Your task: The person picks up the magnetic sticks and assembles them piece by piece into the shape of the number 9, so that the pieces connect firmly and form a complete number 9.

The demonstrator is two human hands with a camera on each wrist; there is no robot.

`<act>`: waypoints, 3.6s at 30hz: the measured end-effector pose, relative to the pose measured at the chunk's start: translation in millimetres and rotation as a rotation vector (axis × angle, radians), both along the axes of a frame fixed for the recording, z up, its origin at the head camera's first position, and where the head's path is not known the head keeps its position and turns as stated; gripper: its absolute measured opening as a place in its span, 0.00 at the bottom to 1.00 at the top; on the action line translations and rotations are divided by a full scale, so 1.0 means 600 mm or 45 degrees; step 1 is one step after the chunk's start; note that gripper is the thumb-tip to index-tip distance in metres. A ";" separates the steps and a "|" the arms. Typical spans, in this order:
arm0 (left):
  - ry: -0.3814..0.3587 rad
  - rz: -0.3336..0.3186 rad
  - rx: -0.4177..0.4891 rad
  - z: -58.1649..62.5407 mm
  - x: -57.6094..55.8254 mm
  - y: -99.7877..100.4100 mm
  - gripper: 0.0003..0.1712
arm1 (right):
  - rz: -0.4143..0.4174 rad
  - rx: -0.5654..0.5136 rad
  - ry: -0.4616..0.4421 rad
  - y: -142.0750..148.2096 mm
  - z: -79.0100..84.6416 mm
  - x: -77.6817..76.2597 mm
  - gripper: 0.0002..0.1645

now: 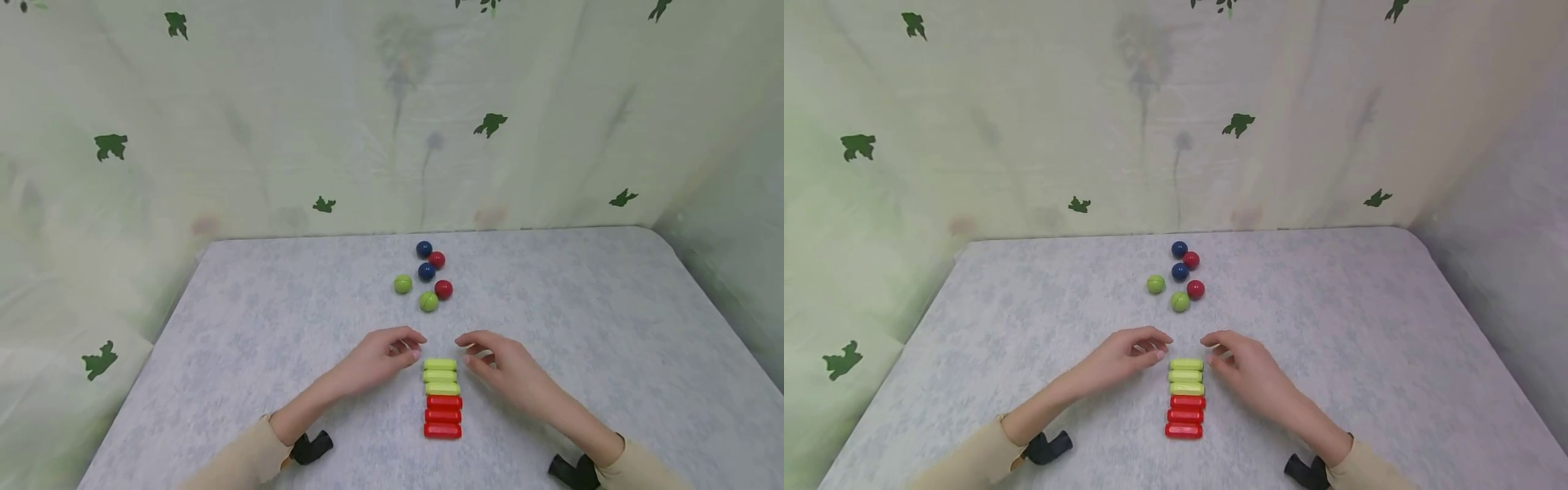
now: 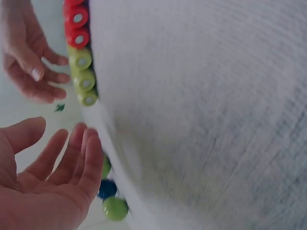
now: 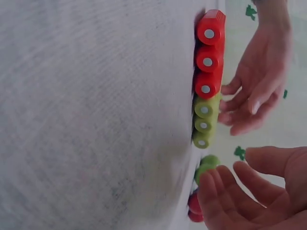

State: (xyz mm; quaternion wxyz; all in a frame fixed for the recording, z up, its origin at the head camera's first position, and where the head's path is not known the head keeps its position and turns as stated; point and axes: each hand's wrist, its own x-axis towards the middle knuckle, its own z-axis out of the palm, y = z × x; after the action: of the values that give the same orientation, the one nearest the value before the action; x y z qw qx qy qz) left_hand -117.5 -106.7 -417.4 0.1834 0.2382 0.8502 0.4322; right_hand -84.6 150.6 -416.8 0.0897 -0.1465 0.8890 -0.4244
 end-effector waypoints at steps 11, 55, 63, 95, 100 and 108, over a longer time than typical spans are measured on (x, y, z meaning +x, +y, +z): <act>0.032 -0.011 -0.014 -0.032 -0.002 0.032 0.06 | 0.220 0.079 -0.080 -0.017 -0.017 -0.031 0.11; 0.219 0.151 -0.080 -0.035 -0.126 0.051 0.08 | -0.107 0.075 0.084 -0.020 -0.011 -0.178 0.11; 0.221 0.135 -0.076 -0.041 -0.127 0.054 0.07 | -0.111 0.151 0.072 -0.031 -0.012 -0.218 0.26; 0.336 0.298 -0.038 -0.027 -0.119 0.050 0.08 | 0.042 0.070 -0.038 0.009 -0.029 -0.156 0.20; 0.494 0.322 -0.151 -0.007 -0.155 0.027 0.19 | 0.029 0.076 -0.023 0.009 -0.029 -0.162 0.20; 0.308 0.232 -0.229 -0.012 -0.177 -0.004 0.18 | 0.058 0.049 -0.061 0.011 -0.034 -0.173 0.20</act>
State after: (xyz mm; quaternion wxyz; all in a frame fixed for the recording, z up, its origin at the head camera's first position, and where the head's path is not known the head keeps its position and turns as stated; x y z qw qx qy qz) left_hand -223.5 -109.2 -424.6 0.0604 0.1933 0.9194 0.3372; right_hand -188.7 157.1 -437.1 0.1234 -0.1546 0.8910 -0.4086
